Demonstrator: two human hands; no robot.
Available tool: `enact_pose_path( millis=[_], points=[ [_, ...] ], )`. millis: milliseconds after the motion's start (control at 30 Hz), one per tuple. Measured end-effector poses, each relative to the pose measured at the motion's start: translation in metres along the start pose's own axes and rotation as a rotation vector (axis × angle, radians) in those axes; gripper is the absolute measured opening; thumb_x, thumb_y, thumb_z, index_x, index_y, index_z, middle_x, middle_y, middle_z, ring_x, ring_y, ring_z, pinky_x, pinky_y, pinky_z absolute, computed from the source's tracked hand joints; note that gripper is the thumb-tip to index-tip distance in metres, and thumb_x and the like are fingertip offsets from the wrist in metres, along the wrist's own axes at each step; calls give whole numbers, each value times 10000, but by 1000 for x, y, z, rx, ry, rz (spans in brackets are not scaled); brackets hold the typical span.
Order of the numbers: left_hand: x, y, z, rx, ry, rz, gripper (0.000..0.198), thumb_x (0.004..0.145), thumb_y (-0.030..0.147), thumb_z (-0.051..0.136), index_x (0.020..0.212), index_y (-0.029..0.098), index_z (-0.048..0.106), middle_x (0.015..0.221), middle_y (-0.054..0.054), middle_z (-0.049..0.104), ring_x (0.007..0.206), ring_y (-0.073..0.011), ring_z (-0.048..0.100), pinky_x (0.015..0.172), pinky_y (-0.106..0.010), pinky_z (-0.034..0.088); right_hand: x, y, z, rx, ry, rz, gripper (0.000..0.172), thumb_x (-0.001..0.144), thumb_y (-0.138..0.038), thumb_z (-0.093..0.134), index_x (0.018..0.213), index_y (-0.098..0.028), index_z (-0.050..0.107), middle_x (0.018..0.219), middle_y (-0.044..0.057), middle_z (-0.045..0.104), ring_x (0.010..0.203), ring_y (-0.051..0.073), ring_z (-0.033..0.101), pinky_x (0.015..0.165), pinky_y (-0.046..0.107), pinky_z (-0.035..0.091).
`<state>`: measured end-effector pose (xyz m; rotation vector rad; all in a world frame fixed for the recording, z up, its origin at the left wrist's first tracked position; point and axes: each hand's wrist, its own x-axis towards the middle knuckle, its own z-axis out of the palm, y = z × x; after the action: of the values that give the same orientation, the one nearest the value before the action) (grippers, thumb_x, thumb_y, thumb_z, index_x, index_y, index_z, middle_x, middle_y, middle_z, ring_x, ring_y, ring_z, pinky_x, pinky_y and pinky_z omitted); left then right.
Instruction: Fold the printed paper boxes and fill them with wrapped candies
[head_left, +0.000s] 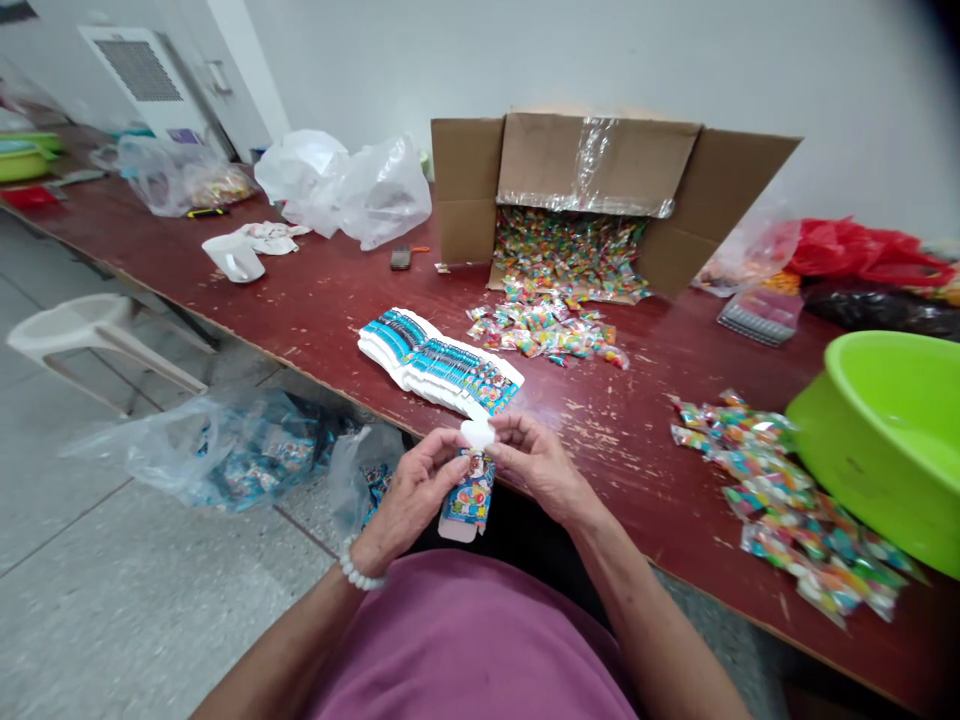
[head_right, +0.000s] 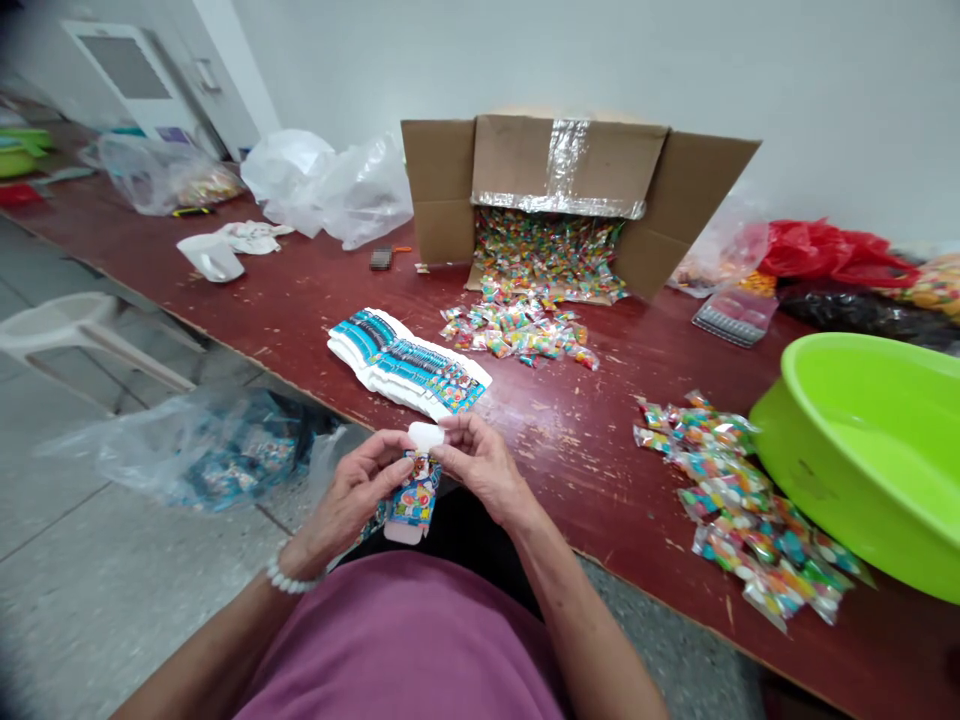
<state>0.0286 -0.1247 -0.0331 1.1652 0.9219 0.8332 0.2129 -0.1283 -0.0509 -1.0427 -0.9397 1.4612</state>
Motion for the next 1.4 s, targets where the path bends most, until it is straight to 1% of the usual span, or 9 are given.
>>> enact_pose_path(
  millis=[200,433,533,833,1000,1133,1233,1300,1400],
  points=[
    [0,-5,1,-100,51,1,434,810,328,778,1123,256,486,890,15,694,749,-136,665,688,-232,533,-5,2,-3,-265,-35,-139,247,828,-430,741,842,-187,703,799,27,706,715,157,622,666,279,489],
    [-1,-12,7,-295,-85,-393,498,916,638,487,1066,170,566,805,-57,692,477,-167,648,446,-257,489,-7,4,0,-489,-71,-353,231,903,-422,653,880,-202,719,921,63,730,840,193,672,765,315,520],
    [1,-15,11,-271,-16,-431,591,925,698,380,915,150,600,719,-46,667,405,-142,600,397,-234,439,-7,-1,2,-483,-93,-257,276,910,-445,638,842,-187,707,877,60,738,758,176,678,715,304,528],
    [3,-14,9,61,-59,-206,814,886,792,303,790,87,698,497,-55,601,386,-115,552,426,-197,410,8,-10,3,-168,-123,25,305,698,-416,832,793,-153,709,721,22,723,595,137,652,610,273,518],
    [5,-20,6,-48,-50,-226,769,871,770,414,1120,95,685,649,-63,673,390,-131,578,392,-215,427,-1,-7,6,-198,-188,-44,270,809,-438,748,834,-174,701,843,46,753,579,137,650,587,282,522],
    [6,-26,7,-166,-10,-294,745,875,741,455,1355,178,541,646,-16,650,395,-141,572,368,-221,439,-13,-3,9,-440,-224,-276,115,900,-317,663,897,-213,711,1128,62,728,907,177,696,806,308,533],
    [5,-29,7,-203,-18,-296,617,876,639,576,1353,254,504,731,-6,672,458,-138,604,428,-228,478,-3,-3,-3,-639,-243,-348,110,904,-276,639,911,-215,729,1030,50,726,906,167,682,828,287,518],
    [3,-33,5,-255,-27,-309,517,848,518,691,1268,256,543,819,-20,699,578,-152,667,528,-238,523,17,-12,-28,-790,-107,-329,151,906,-290,612,878,-214,739,956,40,732,893,170,680,848,284,514],
    [-1,-45,-2,-390,27,-385,436,767,393,809,1116,214,619,905,-44,716,776,-167,698,686,-242,547,59,-37,-89,-1012,466,-198,245,899,-272,548,1035,-196,737,1099,93,726,1046,225,658,934,329,491]
  ],
)
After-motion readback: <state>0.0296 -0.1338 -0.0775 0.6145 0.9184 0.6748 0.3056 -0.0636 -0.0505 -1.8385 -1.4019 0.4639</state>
